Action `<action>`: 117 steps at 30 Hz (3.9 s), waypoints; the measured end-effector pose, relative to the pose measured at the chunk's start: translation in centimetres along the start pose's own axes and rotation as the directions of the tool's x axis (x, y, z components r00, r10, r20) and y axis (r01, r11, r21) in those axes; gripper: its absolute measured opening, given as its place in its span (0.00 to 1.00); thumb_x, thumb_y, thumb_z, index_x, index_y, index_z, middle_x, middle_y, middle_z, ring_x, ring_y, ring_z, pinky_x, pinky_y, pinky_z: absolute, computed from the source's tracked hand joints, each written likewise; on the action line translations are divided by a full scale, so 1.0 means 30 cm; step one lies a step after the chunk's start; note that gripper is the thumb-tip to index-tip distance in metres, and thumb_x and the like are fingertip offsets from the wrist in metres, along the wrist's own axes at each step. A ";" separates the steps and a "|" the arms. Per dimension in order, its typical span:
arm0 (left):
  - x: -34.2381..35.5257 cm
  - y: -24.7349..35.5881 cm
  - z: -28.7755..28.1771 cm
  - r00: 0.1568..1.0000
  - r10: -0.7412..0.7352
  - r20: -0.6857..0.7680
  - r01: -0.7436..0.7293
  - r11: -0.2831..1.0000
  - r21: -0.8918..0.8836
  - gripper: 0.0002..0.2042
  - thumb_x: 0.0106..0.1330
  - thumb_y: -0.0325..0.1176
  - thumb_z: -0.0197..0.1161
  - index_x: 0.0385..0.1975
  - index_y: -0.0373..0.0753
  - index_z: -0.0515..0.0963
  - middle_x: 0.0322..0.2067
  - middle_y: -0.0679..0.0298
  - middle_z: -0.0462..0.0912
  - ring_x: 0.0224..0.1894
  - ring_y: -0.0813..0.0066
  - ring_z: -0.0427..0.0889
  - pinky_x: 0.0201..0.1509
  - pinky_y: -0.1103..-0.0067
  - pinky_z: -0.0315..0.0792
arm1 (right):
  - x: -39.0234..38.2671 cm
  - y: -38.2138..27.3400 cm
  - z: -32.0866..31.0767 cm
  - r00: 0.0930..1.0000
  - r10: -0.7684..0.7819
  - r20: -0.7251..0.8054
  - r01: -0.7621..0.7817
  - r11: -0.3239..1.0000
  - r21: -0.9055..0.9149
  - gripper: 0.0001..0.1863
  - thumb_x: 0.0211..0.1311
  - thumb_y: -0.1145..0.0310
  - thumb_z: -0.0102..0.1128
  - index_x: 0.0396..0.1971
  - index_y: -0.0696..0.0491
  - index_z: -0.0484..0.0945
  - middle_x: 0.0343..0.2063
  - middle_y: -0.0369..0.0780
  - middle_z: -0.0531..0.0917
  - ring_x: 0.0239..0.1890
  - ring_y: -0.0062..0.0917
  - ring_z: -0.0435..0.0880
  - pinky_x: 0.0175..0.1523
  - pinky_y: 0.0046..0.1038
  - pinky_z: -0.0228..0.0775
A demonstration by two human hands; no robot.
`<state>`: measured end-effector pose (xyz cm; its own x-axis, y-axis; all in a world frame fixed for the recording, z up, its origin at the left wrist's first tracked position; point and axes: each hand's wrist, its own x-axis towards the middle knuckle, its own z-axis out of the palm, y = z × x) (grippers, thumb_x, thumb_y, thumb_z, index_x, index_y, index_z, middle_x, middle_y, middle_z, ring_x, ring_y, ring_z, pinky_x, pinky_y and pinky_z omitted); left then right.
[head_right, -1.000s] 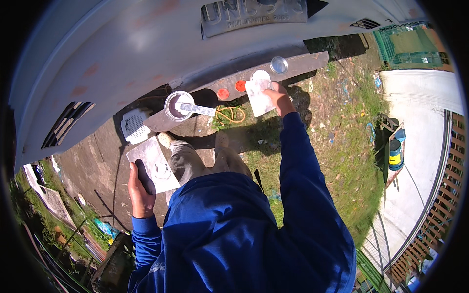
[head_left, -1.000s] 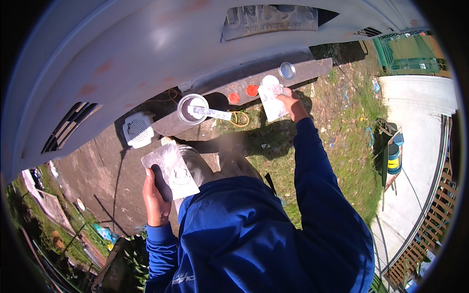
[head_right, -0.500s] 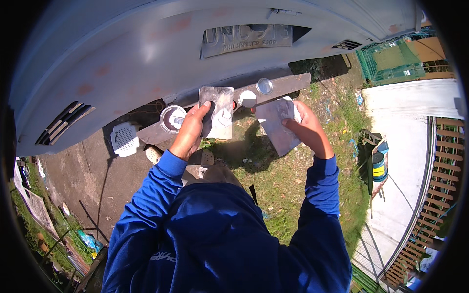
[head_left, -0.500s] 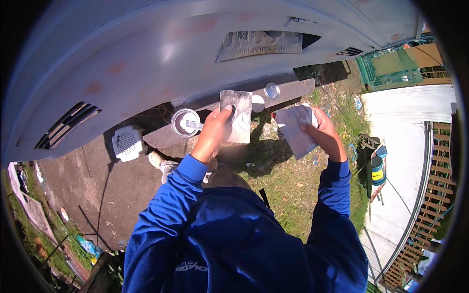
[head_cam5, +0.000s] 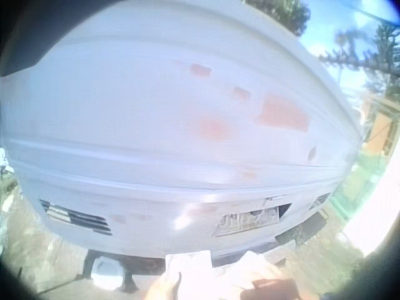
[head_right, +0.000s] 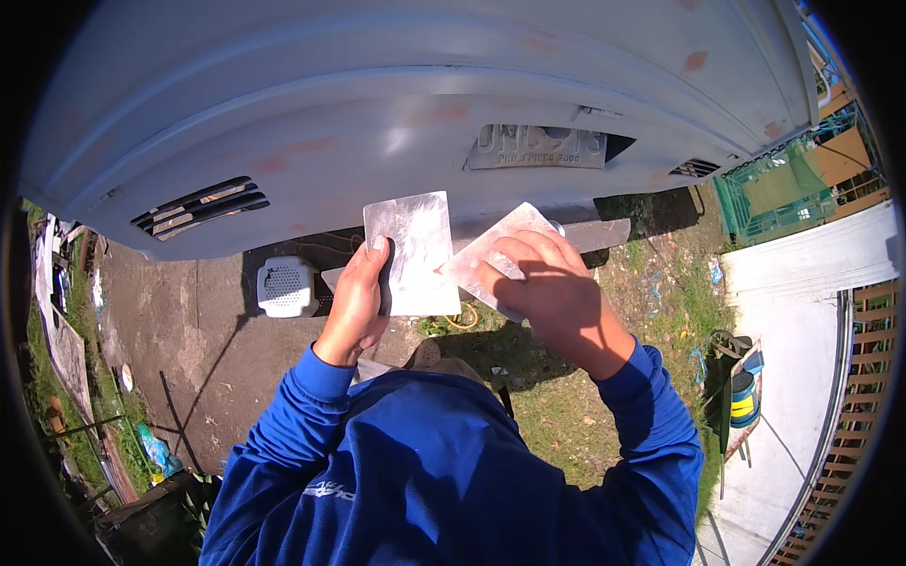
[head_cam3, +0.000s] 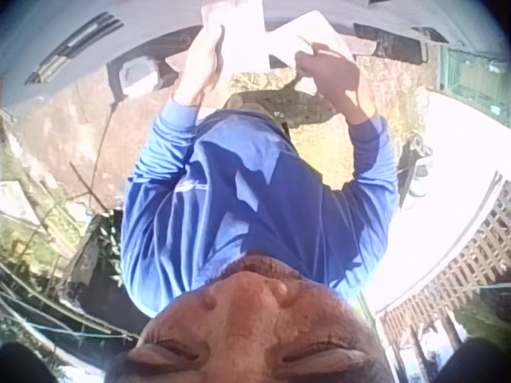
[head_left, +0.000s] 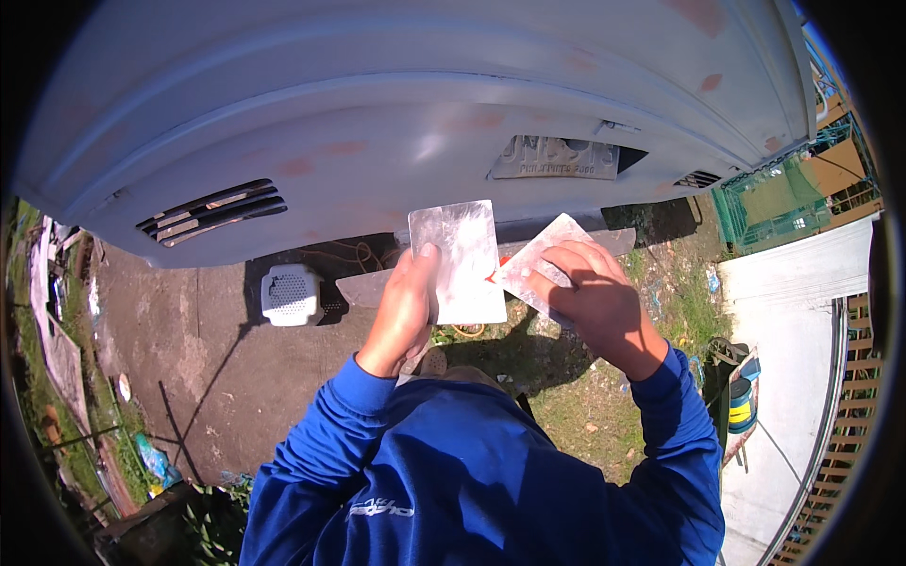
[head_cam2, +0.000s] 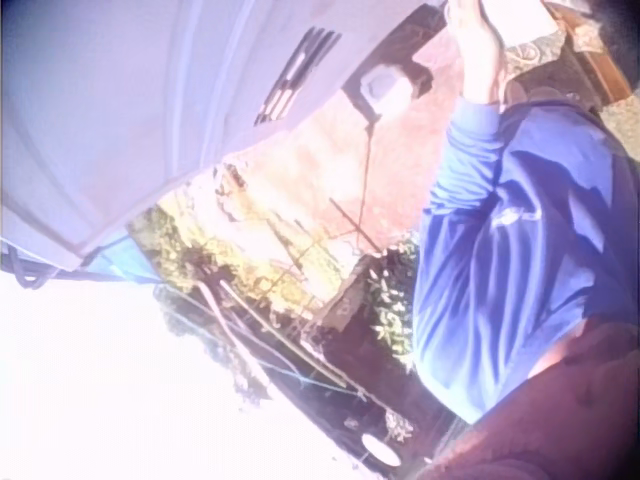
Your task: The person sands the side and rear panels of a light blue truck using a sanding block. They move along the vehicle, sanding different sections and occasionally switching sandpaper sheets.
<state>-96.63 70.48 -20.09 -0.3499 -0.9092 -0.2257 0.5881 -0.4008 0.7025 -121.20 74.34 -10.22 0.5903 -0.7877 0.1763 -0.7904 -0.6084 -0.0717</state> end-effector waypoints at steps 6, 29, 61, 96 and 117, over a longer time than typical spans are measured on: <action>-0.215 0.132 -0.196 0.984 0.148 -0.099 -0.154 0.987 -0.049 0.22 0.79 0.39 0.47 0.65 0.30 0.65 0.56 0.53 0.78 0.56 0.66 0.81 0.60 0.70 0.76 | 0.154 -0.203 0.046 0.978 -0.192 -0.080 0.192 0.981 -0.017 0.28 0.50 0.75 0.67 0.54 0.42 0.80 0.53 0.42 0.79 0.60 0.42 0.76 0.67 0.47 0.67; -1.098 0.469 -0.742 0.969 0.090 -0.232 -0.153 0.951 -0.269 0.19 0.79 0.35 0.48 0.64 0.32 0.66 0.56 0.53 0.79 0.56 0.65 0.82 0.61 0.68 0.78 | 0.373 -1.264 0.043 0.913 -0.370 0.170 0.377 0.926 -0.010 0.28 0.54 0.72 0.60 0.57 0.34 0.81 0.54 0.37 0.76 0.60 0.37 0.74 0.69 0.51 0.62; -1.304 0.439 -0.844 0.800 0.272 -0.535 -0.386 0.916 -0.111 0.16 0.77 0.32 0.52 0.59 0.30 0.69 0.51 0.53 0.81 0.51 0.68 0.83 0.57 0.72 0.78 | 0.272 -1.432 0.405 0.970 -0.240 -0.028 0.230 0.884 0.406 0.35 0.49 0.80 0.65 0.60 0.39 0.77 0.60 0.46 0.72 0.65 0.45 0.71 0.70 0.49 0.64; -1.321 0.453 -0.780 0.814 0.260 -0.520 -0.378 0.916 -0.134 0.17 0.76 0.32 0.52 0.61 0.31 0.68 0.52 0.56 0.81 0.51 0.70 0.83 0.57 0.73 0.78 | 0.283 -1.426 0.337 0.966 -0.255 -0.038 0.246 0.864 0.439 0.35 0.52 0.82 0.61 0.63 0.41 0.74 0.61 0.46 0.71 0.66 0.47 0.70 0.70 0.48 0.64; -1.404 0.494 -0.845 0.712 0.573 -0.406 -0.322 0.781 0.536 0.18 0.77 0.30 0.51 0.62 0.31 0.71 0.47 0.51 0.84 0.50 0.71 0.81 0.55 0.74 0.73 | 0.370 -1.624 0.274 0.878 -0.475 -0.051 0.465 0.825 0.321 0.27 0.44 0.72 0.67 0.50 0.39 0.84 0.52 0.33 0.81 0.60 0.33 0.77 0.70 0.53 0.61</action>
<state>-54.70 99.96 -17.28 0.3835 -0.9230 -0.0325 0.1812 0.0407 0.9826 -74.79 94.43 -12.85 0.8857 -0.3978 0.2394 -0.3250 -0.8995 -0.2920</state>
